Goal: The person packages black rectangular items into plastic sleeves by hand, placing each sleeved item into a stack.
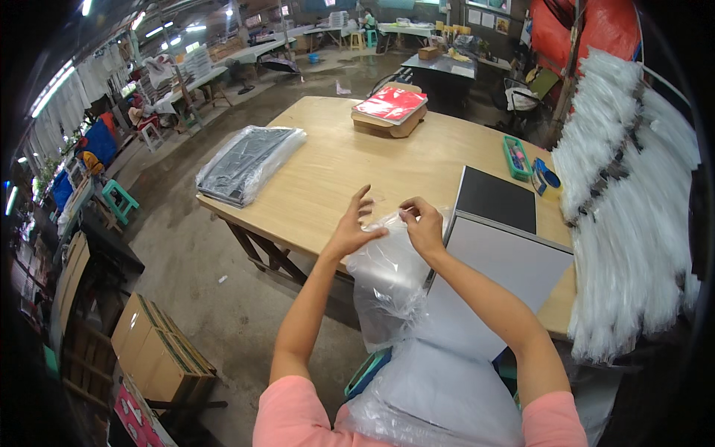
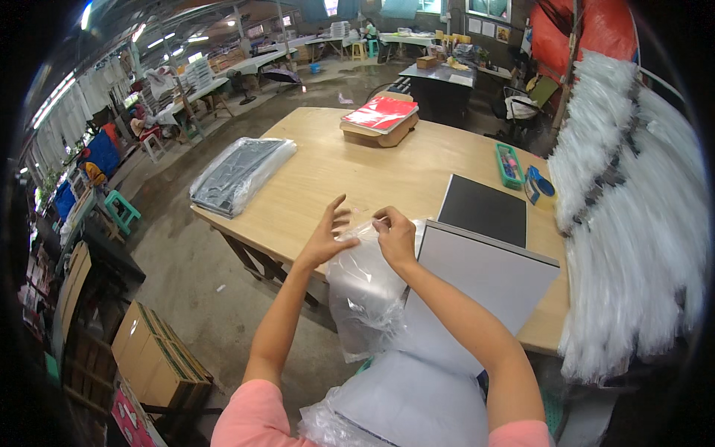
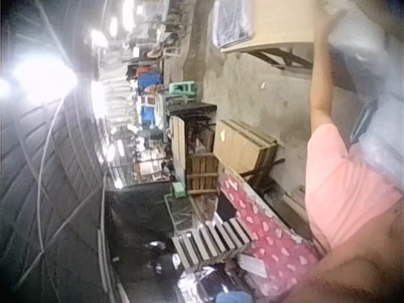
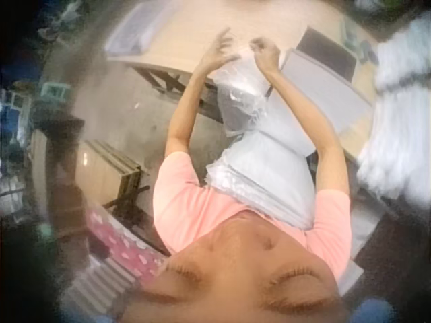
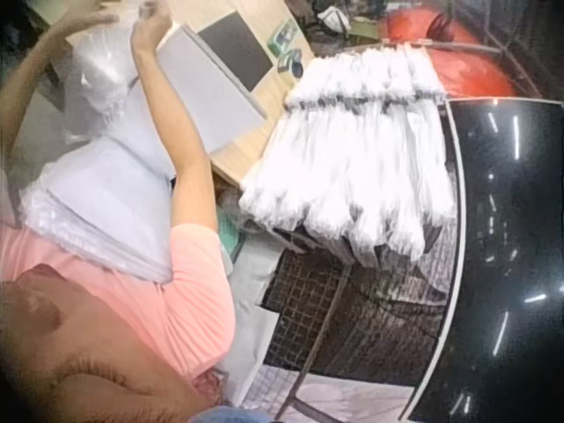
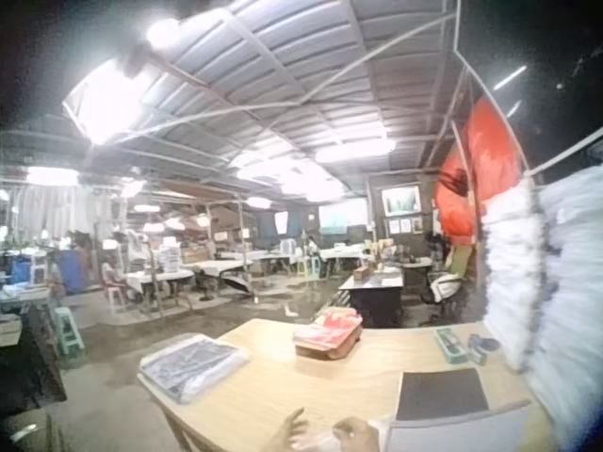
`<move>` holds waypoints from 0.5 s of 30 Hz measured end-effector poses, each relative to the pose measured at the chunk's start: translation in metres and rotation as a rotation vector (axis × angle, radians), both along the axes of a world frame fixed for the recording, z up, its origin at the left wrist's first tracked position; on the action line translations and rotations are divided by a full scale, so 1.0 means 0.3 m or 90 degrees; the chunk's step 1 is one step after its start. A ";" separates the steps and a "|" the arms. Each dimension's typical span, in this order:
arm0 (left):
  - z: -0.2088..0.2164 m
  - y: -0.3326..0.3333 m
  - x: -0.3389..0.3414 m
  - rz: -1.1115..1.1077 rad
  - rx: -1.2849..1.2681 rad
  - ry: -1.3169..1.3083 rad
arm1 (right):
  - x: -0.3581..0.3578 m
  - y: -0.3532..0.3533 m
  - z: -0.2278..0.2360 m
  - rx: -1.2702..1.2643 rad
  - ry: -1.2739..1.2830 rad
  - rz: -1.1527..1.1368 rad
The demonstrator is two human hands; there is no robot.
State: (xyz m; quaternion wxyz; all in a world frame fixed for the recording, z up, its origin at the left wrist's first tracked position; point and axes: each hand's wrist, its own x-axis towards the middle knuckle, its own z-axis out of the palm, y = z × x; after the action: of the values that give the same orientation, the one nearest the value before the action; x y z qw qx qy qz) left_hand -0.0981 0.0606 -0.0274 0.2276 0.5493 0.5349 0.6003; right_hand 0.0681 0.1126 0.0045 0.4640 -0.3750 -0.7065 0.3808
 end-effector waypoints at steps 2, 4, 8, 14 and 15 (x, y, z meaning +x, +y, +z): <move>0.074 -0.002 0.080 -0.027 0.118 -0.090 | 0.005 0.025 -0.020 0.126 -0.018 -0.041; 0.075 0.012 0.037 -0.094 -0.021 -0.108 | -0.006 0.015 -0.024 0.185 -0.019 -0.050; 0.094 0.011 0.080 -0.020 -0.083 0.094 | 0.032 0.026 -0.007 0.176 -0.009 -0.104; -0.052 -0.023 0.104 -0.354 -0.218 -0.269 | -0.013 -0.022 0.025 0.272 -0.061 -0.071; -0.052 -0.043 0.140 -0.530 -0.409 -0.508 | 0.010 -0.036 0.008 0.181 -0.082 -0.023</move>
State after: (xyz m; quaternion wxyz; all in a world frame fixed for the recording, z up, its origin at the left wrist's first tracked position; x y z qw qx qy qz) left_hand -0.0561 0.0477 -0.0430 0.7742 0.3503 0.3046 0.4302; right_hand 0.0712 0.1019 0.0069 0.4732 -0.3415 -0.7746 0.2439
